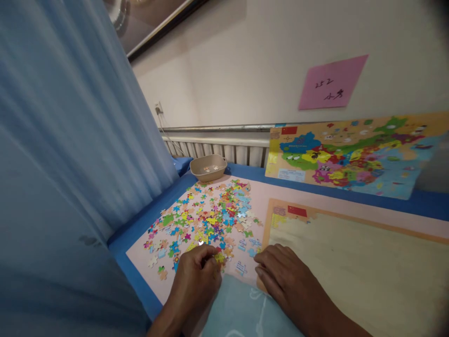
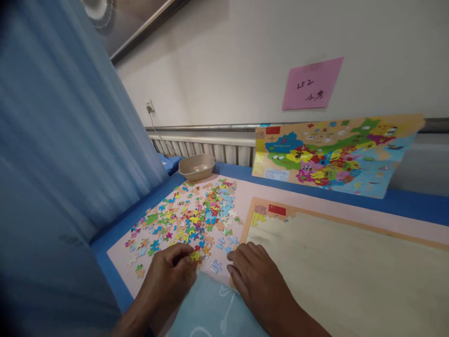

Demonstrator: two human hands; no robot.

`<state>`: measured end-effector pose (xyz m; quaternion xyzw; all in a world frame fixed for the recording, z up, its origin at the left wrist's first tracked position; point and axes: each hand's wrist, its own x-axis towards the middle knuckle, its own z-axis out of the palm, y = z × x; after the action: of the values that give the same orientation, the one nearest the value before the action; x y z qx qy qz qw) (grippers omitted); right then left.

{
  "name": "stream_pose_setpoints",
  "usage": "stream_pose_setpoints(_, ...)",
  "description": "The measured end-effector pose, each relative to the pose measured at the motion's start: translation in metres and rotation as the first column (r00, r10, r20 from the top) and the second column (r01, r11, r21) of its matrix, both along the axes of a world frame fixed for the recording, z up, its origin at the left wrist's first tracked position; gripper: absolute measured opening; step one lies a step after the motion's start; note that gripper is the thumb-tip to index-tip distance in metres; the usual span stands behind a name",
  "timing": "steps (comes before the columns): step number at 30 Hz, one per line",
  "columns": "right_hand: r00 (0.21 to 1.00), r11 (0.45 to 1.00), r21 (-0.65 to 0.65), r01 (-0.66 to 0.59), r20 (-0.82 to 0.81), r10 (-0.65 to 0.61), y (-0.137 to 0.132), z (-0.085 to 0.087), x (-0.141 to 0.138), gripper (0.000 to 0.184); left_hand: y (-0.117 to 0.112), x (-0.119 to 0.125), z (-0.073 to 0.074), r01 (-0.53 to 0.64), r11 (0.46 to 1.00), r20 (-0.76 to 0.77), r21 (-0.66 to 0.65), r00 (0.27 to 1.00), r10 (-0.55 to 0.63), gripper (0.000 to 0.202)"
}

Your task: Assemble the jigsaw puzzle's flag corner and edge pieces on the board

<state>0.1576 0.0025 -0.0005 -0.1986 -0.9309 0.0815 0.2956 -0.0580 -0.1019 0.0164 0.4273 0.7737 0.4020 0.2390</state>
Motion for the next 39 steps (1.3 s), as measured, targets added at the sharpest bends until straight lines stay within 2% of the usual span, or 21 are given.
stream_pose_setpoints(4, 1.000, 1.000, -0.021, -0.015, 0.012, 0.015, -0.002, 0.002, 0.002, 0.016, -0.005, 0.004, 0.002, -0.001, 0.999, -0.024, -0.037, 1.000, 0.000, 0.015)
stream_pose_setpoints(10, 0.991, 0.991, -0.016, -0.131, 0.038, 0.132, -0.017, 0.004, -0.001, 0.014, -0.030, 0.000, -0.011, 0.030, 0.993, -0.036, -0.115, 0.999, -0.034, 0.016)
stream_pose_setpoints(13, 0.979, 0.983, -0.013, -0.181, 0.094, 0.181, -0.021, -0.001, -0.005, 0.016, -0.036, -0.008, -0.011, 0.035, 0.987, -0.174, -0.160, 0.983, -0.063, 0.016)
stream_pose_setpoints(17, 0.972, 0.981, -0.004, -0.195, 0.132, 0.194, -0.021, -0.007, -0.005, 0.020, -0.022, -0.035, 0.002, 0.003, 0.986, -0.430, -0.166, 0.900, -0.075, 0.024)
stream_pose_setpoints(20, 0.975, 0.983, -0.016, -0.185, 0.123, 0.186, -0.020, -0.007, -0.004, 0.022, -0.002, -0.054, 0.012, -0.015, 0.977, -0.526, -0.211, 0.845, -0.101, 0.031)
stream_pose_setpoints(25, 0.978, 0.986, -0.044, -0.158, 0.128, 0.162, -0.020, -0.003, -0.003, 0.021, 0.024, -0.072, 0.013, -0.025, 0.963, -0.523, -0.269, 0.843, -0.124, 0.023)
stream_pose_setpoints(31, 0.981, 0.988, -0.032, -0.154, 0.114, 0.156, -0.018, -0.007, -0.004, 0.015, 0.030, -0.077, 0.009, -0.022, 0.955, -0.515, -0.295, 0.846, -0.140, 0.020)
stream_pose_setpoints(39, 0.976, 0.986, -0.048, -0.157, 0.148, 0.163, -0.017, -0.006, -0.003, 0.014, 0.029, -0.072, -0.003, -0.102, 0.979, -0.413, -0.174, 0.911, 0.021, 0.013)
